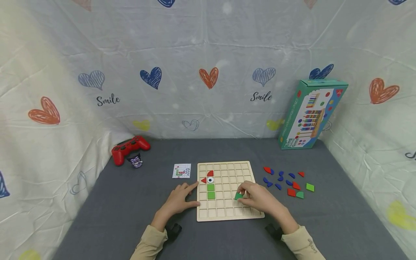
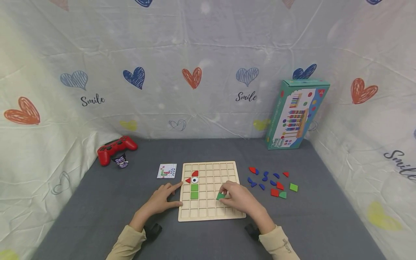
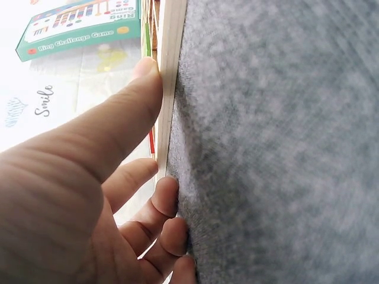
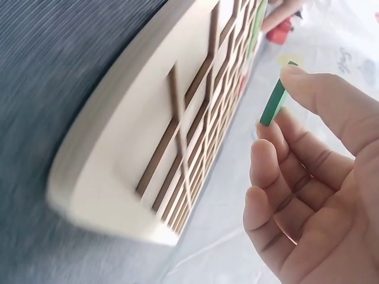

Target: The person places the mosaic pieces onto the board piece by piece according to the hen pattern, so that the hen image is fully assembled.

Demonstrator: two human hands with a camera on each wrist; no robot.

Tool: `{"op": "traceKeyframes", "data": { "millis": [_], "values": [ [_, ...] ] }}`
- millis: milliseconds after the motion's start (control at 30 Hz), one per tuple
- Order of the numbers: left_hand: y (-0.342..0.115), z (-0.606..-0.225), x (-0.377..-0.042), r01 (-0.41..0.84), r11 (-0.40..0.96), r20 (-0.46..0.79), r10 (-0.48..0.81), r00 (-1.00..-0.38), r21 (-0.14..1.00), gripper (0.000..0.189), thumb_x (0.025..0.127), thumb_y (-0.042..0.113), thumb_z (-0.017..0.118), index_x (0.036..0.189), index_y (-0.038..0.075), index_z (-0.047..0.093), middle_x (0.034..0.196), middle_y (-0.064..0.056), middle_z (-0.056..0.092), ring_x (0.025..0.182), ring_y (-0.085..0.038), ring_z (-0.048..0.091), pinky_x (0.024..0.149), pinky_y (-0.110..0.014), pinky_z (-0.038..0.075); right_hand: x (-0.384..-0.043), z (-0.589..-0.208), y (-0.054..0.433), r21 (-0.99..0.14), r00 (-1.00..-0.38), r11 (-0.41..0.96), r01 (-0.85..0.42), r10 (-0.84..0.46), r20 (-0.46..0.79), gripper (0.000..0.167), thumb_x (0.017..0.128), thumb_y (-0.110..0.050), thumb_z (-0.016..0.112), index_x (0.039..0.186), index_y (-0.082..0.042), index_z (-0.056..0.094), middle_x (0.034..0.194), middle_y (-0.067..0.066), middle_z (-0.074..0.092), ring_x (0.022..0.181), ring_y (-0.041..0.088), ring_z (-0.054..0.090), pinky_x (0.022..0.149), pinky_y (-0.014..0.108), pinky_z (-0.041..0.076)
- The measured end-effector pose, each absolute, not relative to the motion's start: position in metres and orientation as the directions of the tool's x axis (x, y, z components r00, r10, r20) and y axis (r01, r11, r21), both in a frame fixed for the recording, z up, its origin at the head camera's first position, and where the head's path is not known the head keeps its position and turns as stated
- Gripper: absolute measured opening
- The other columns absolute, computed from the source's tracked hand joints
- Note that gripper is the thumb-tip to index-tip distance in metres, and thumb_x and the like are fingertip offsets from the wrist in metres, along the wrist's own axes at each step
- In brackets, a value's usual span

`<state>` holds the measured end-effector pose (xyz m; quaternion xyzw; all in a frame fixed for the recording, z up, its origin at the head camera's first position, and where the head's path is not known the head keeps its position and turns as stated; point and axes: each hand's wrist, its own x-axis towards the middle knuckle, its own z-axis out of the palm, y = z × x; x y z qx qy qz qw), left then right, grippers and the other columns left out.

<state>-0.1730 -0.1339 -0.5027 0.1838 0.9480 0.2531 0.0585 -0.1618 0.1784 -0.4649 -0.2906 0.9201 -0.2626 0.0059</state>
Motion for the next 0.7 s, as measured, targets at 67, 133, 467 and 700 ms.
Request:
{"op": "traceKeyframes", "data": {
  "millis": [67, 133, 467, 700],
  "values": [
    [-0.134, -0.503, -0.173, 0.317, 0.804, -0.02, 0.377, -0.926, 0.503, 0.076, 0.075, 0.046, 0.072, 0.14, 0.018, 0.044, 0.084, 0.001, 0.042, 0.07, -0.013, 0.03, 0.063, -0.029, 0.026, -0.162, -0.465, 0.174, -0.474, -0.828, 0.696, -0.539, -0.541, 0.148, 0.019, 0.08, -0.023, 0.073, 0.093, -0.015, 0.063, 0.082, -0.006, 0.056, 0.062, 0.001, 0.045, 0.056, 0.019, 0.04],
    [-0.134, -0.503, -0.173, 0.315, 0.805, -0.021, 0.376, -0.926, 0.503, 0.076, 0.075, 0.046, 0.072, 0.14, 0.018, 0.044, 0.084, 0.001, 0.042, 0.071, -0.014, 0.03, 0.063, -0.029, 0.026, -0.163, -0.465, 0.169, -0.47, -0.827, 0.696, -0.542, -0.542, 0.151, 0.019, 0.08, -0.024, 0.073, 0.093, -0.015, 0.063, 0.082, -0.006, 0.056, 0.06, 0.0, 0.044, 0.055, 0.019, 0.039],
    [-0.133, -0.502, -0.173, 0.306, 0.811, -0.034, 0.371, -0.928, 0.499, 0.077, 0.075, 0.047, 0.072, 0.14, 0.017, 0.044, 0.083, 0.001, 0.041, 0.07, -0.014, 0.03, 0.062, -0.029, 0.025, -0.167, -0.469, 0.143, -0.487, -0.833, 0.691, -0.534, -0.528, 0.164, 0.017, 0.079, -0.023, 0.073, 0.091, -0.014, 0.063, 0.081, -0.006, 0.057, 0.058, 0.0, 0.042, 0.056, 0.019, 0.039],
    [-0.133, -0.503, -0.174, 0.297, 0.82, -0.038, 0.36, -0.932, 0.49, 0.077, 0.074, 0.049, 0.072, 0.139, 0.019, 0.045, 0.082, 0.002, 0.04, 0.069, -0.013, 0.029, 0.062, -0.028, 0.025, -0.169, -0.47, 0.12, -0.471, -0.863, 0.732, -0.493, -0.481, 0.155, 0.018, 0.077, -0.025, 0.074, 0.088, -0.015, 0.065, 0.078, -0.006, 0.056, 0.059, 0.002, 0.043, 0.055, 0.021, 0.038]
  ]
}}
